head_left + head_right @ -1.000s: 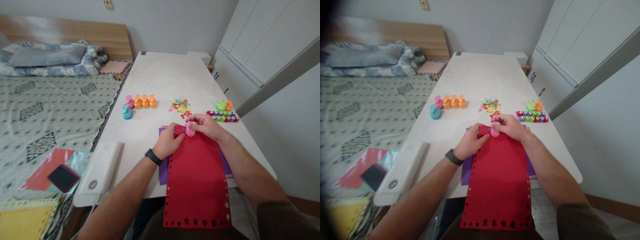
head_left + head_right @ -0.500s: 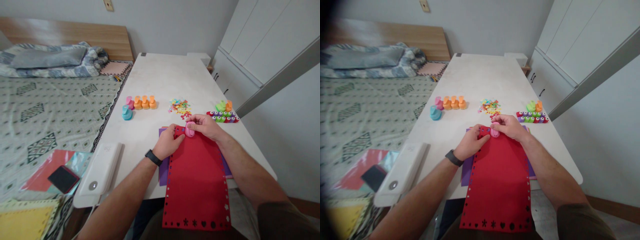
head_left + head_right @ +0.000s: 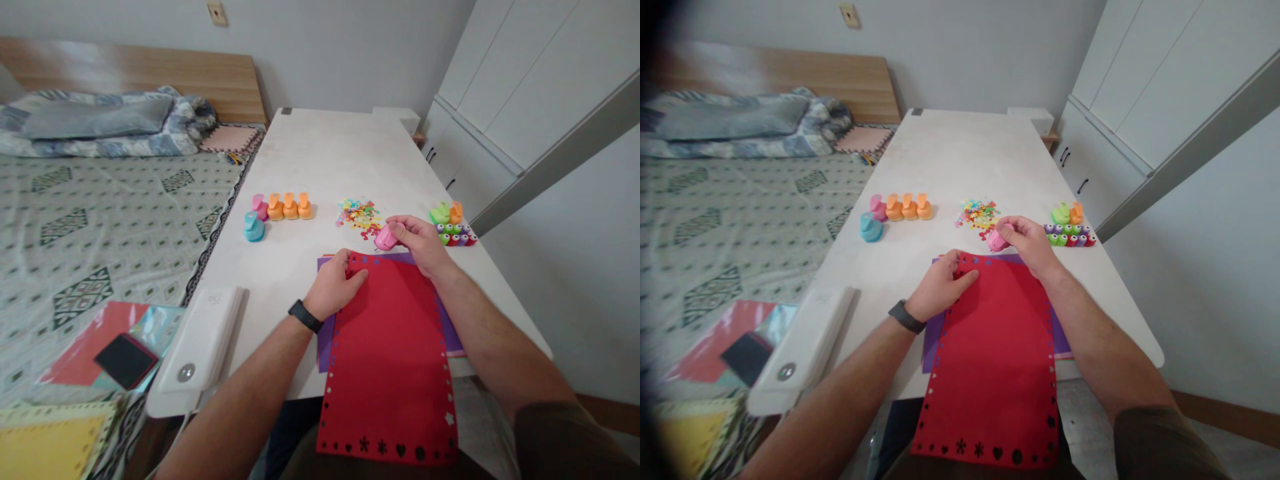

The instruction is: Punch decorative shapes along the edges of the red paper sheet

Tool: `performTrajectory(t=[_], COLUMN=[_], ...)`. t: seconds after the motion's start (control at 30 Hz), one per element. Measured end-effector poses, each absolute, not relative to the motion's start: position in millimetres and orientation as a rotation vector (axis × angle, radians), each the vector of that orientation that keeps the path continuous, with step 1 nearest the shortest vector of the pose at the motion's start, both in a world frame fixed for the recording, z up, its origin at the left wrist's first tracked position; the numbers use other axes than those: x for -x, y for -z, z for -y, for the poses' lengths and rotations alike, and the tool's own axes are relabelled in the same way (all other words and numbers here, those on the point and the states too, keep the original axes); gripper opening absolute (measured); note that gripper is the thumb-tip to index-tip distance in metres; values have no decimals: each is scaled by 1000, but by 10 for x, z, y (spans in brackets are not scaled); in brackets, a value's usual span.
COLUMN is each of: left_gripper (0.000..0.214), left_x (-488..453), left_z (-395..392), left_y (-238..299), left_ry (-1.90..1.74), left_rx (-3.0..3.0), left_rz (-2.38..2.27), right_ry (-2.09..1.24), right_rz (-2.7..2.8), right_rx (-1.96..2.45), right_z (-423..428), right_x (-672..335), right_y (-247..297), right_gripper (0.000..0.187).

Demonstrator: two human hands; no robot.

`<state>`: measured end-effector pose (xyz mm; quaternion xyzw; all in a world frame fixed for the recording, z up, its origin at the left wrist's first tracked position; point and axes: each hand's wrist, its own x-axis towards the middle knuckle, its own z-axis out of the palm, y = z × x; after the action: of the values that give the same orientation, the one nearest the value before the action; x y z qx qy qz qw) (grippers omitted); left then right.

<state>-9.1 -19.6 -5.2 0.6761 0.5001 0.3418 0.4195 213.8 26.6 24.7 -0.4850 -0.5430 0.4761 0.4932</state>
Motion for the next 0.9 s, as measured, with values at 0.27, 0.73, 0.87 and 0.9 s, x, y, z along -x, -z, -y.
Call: performTrajectory(t=[0.27,0.73,0.87,0.9], left_gripper=[16,16,18,18], left_x=[106,119,115,113], left_z=[198,193,189,189], left_y=[20,-10,-13,-14], left_ry=[-814,-698,-703,-706], left_rx=[-1779,-1881,-1890,-1892], left_rz=[-1284,-1292,-1301,-1304], right_ry=[-1165,-1212,-1180,-1165], right_rz=[1166,1190,1132,1130], right_rx=[1181,1206,1181,1179], right_z=[-329,-364,-400,-412], right_x=[-2161,-2103,-2139,-2134], right_y=[-192,-38,-55,-71], right_gripper=[46,46,46,46])
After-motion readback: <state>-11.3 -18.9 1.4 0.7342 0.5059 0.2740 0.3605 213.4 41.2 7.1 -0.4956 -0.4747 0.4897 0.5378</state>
